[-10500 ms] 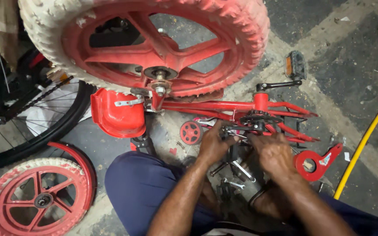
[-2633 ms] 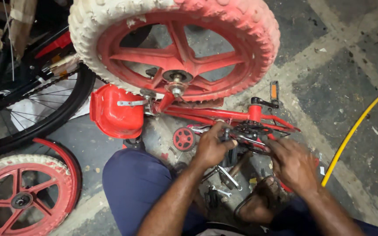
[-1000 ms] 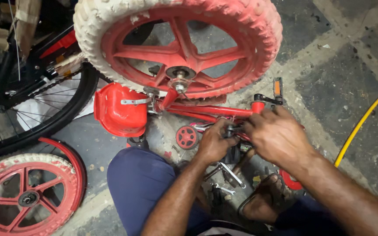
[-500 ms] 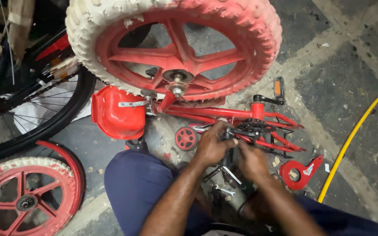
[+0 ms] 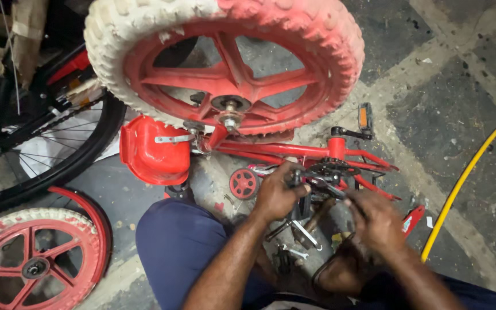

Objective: The person removes a bicycle pedal from the crank arm using a wrench, then installs a new pedal and tightens it. The person uses a wrench to loosen and tighten the pedal bolt on the crank arm of a red bicycle.

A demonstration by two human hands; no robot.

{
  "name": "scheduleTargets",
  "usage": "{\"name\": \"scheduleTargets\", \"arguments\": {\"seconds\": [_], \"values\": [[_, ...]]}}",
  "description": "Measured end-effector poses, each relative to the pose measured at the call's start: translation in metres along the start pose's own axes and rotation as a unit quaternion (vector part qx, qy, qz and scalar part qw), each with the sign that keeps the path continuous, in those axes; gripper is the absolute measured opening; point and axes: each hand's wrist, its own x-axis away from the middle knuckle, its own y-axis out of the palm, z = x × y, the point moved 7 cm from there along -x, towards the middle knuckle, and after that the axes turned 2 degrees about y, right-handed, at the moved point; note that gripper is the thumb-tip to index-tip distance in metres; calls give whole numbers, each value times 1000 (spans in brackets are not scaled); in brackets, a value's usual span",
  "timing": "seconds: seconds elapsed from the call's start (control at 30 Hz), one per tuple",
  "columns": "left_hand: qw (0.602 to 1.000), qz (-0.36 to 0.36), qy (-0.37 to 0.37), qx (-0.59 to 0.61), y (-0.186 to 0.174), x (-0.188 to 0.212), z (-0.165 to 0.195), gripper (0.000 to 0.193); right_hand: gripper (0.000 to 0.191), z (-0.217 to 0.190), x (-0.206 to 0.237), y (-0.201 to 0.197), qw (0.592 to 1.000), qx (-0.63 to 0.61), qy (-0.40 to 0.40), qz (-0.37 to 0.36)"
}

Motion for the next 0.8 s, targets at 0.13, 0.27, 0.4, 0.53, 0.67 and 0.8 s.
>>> {"name": "scheduleTargets", "arguments": {"seconds": [0.13, 0.27, 0.4, 0.53, 0.67, 0.8], "values": [[1000, -6, 11, -28, 1, 2, 3, 49, 36, -38, -48, -36, 986, 119, -94, -64], [999, 4, 25, -32, 2, 2, 1, 48, 16, -87, -88, -28, 935, 241, -194, -175], [997, 9, 45, -56, 6, -1, -1, 40, 17, -126, -102, -9, 867, 309, -306, -243], [998, 9, 59, -13, 4, -2, -1, 48, 21, -109, -91, -19, 919, 250, -234, -198], [1000, -12, 10, 16, 4, 0, -4, 47, 30, -49, -44, -12, 984, 145, -91, -56], [998, -21, 1, 63, 7, -1, -1, 45, 37, 11, 5, 93, 981, 29, 74, -175]]}}
